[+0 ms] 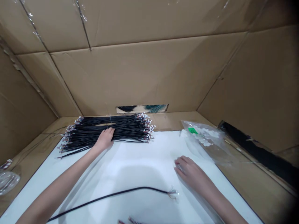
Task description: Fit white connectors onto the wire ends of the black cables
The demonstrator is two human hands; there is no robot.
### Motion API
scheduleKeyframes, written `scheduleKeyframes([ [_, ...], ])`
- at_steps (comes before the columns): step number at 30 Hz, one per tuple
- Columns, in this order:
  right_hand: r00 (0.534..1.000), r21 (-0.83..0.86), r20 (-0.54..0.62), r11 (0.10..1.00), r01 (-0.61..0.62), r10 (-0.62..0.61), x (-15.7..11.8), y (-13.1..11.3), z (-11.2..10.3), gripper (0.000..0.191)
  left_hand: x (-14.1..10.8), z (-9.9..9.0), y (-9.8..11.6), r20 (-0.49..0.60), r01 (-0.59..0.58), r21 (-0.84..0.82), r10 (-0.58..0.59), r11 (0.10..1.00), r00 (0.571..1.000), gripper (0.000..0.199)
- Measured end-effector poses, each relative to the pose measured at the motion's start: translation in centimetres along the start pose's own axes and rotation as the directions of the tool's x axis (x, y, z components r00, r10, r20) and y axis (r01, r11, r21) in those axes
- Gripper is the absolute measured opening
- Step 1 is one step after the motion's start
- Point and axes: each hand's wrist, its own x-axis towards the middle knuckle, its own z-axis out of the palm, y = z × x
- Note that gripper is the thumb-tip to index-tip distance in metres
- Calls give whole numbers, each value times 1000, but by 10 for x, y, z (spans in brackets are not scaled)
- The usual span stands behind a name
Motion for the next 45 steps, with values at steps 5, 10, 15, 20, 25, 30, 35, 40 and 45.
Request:
scheduleKeyframes([
  [5,1000,-6,-16,1000,24,-24,-1,6,6,20,-12,17,15,-41,51,74,-48,996,998,40],
  [10,1000,-13,6,999,30,-30,-1,8,9,21,-17,20,12,-47,55,105,-50,993,998,42],
  [15,999,-22,9,999,43,-43,-1,9,9,22,-16,17,15,-52,75,126,-69,989,996,41],
  [20,998,-22,-9,998,65,-65,0,10,10,24,-22,22,29,-50,125,152,-118,980,992,38],
  [25,997,-23,-14,997,73,-74,0,12,12,24,-21,19,32,-16,146,143,-145,979,989,37],
  [30,997,-33,-3,996,78,-78,1,12,11,23,-8,3,21,49,147,105,-153,984,987,34],
  [35,996,-44,17,995,86,-85,2,8,7,21,1,-5,11,126,150,84,-160,985,979,33],
  [40,996,-64,27,994,85,-83,2,3,4,21,7,-10,6,190,124,72,-136,990,972,34],
  [45,993,-85,30,990,113,-111,2,-1,4,26,14,-14,7,260,95,69,-110,993,959,33],
])
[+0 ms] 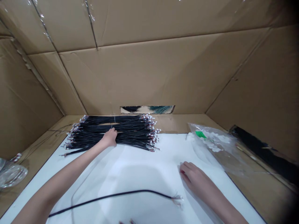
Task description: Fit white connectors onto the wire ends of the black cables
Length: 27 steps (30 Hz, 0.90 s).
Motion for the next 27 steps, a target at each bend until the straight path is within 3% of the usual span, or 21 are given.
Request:
scheduleKeyframes([
  [11,999,25,38,1000,18,-19,-1,-14,-10,27,-2,5,-8,126,-150,-45,155,988,980,35],
  [27,999,292,-15,956,-28,34,17,-26,-29,26,-14,17,-7,38,-153,41,152,987,988,33],
])
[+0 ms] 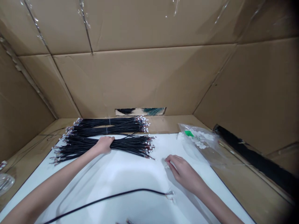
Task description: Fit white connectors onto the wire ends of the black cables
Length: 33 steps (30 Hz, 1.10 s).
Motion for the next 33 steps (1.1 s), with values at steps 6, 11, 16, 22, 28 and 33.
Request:
scheduleKeyframes([
  [6,997,129,-65,991,-43,52,0,-5,-10,21,1,0,-3,-36,-11,20,12,1000,999,32],
  [11,972,294,-187,952,-81,140,-2,-6,-24,18,-9,-4,-2,-118,-43,49,48,998,992,32],
  [16,904,514,-347,857,-39,250,10,-3,-40,16,-27,-3,3,-181,-89,89,104,992,978,30],
  [22,921,623,-304,782,-2,245,34,-4,-60,25,-40,5,4,-213,-131,138,159,982,964,31],
  [28,993,494,-93,869,-23,79,94,-1,-56,25,-38,8,5,-229,-143,154,176,978,957,30],
  [33,983,417,169,909,-7,-69,161,1,-29,22,-36,8,10,-242,-133,151,168,979,956,27],
])
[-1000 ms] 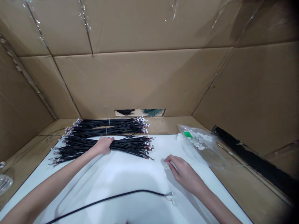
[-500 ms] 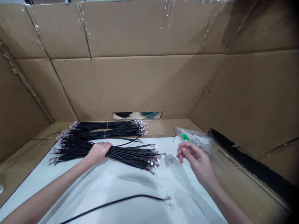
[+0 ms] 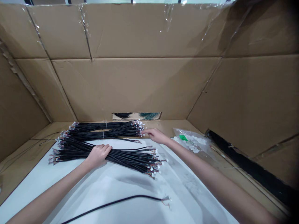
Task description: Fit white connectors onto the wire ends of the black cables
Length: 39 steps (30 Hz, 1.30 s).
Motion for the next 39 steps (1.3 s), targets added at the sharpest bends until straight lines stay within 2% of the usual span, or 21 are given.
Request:
scheduleKeyframes([
  [4,990,30,133,998,-56,51,23,12,6,24,-1,2,-1,-20,13,-5,-13,1000,1000,26],
  [8,987,126,122,985,-119,104,11,24,-8,28,0,4,-7,-42,26,-23,-27,999,999,26],
  [12,985,202,55,965,-170,162,-17,35,-33,26,1,4,-11,-69,42,-51,-45,998,997,27],
  [15,980,227,-25,956,-184,195,-37,43,-42,23,1,2,-13,-90,58,-77,-65,995,994,26],
  [20,964,246,-176,958,-150,197,-65,51,-30,32,2,-6,-17,-123,91,-112,-105,989,987,28],
  [22,953,244,-242,962,-123,183,-77,48,-25,44,4,-9,-19,-121,100,-119,-115,988,986,28],
  [26,909,174,-400,983,-53,120,-105,19,-30,79,8,-15,-19,-93,107,-122,-119,987,989,29],
  [29,911,32,-412,999,-8,21,-119,-20,-29,72,12,-18,-14,-56,106,-115,-113,988,992,30],
  [31,936,-87,-348,996,18,-47,-119,-49,-17,57,15,-19,-9,-23,100,-109,-103,989,994,30],
  [34,965,-285,-217,955,83,-149,-102,-85,16,38,20,-17,-1,23,96,-104,-94,990,995,30],
  [37,984,-470,-43,873,131,-170,-70,-106,51,43,24,-14,4,65,107,-102,-101,989,993,31],
  [39,987,-568,60,808,154,-146,-48,-110,68,43,25,-13,5,78,111,-100,-104,989,992,32],
])
